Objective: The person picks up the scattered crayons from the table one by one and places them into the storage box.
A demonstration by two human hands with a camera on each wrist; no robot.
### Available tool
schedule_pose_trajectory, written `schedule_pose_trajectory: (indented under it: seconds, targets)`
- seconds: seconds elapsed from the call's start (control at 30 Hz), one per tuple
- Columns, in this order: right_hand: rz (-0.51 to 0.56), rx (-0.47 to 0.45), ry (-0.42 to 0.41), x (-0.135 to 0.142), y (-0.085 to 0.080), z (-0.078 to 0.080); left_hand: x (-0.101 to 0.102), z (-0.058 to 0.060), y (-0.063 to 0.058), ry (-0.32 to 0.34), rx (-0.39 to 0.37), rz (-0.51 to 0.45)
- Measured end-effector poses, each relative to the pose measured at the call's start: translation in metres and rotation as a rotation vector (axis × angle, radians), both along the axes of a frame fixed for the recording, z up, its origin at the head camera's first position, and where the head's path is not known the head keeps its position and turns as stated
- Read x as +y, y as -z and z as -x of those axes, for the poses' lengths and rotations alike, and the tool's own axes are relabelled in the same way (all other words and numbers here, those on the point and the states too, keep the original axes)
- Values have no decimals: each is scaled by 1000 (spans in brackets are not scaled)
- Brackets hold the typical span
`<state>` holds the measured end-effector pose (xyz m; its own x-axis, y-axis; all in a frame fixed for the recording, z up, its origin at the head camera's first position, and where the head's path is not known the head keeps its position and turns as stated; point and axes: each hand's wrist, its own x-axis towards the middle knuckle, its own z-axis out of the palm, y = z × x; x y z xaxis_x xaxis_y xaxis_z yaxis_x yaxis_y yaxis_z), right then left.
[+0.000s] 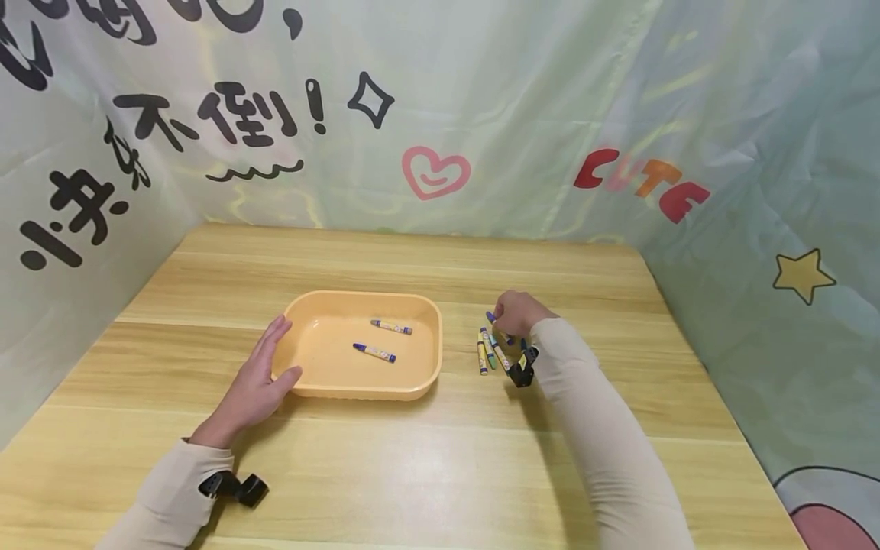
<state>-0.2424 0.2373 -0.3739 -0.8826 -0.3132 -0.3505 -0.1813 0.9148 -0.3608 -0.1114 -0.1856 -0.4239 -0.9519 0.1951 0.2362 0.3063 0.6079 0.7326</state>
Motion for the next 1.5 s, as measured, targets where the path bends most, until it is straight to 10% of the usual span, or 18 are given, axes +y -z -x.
schedule_pose_trajectory:
  seconds: [1.5]
  targets:
    - [131,86,-124,-45,-44,4,-1,0,1,5,-7,-1]
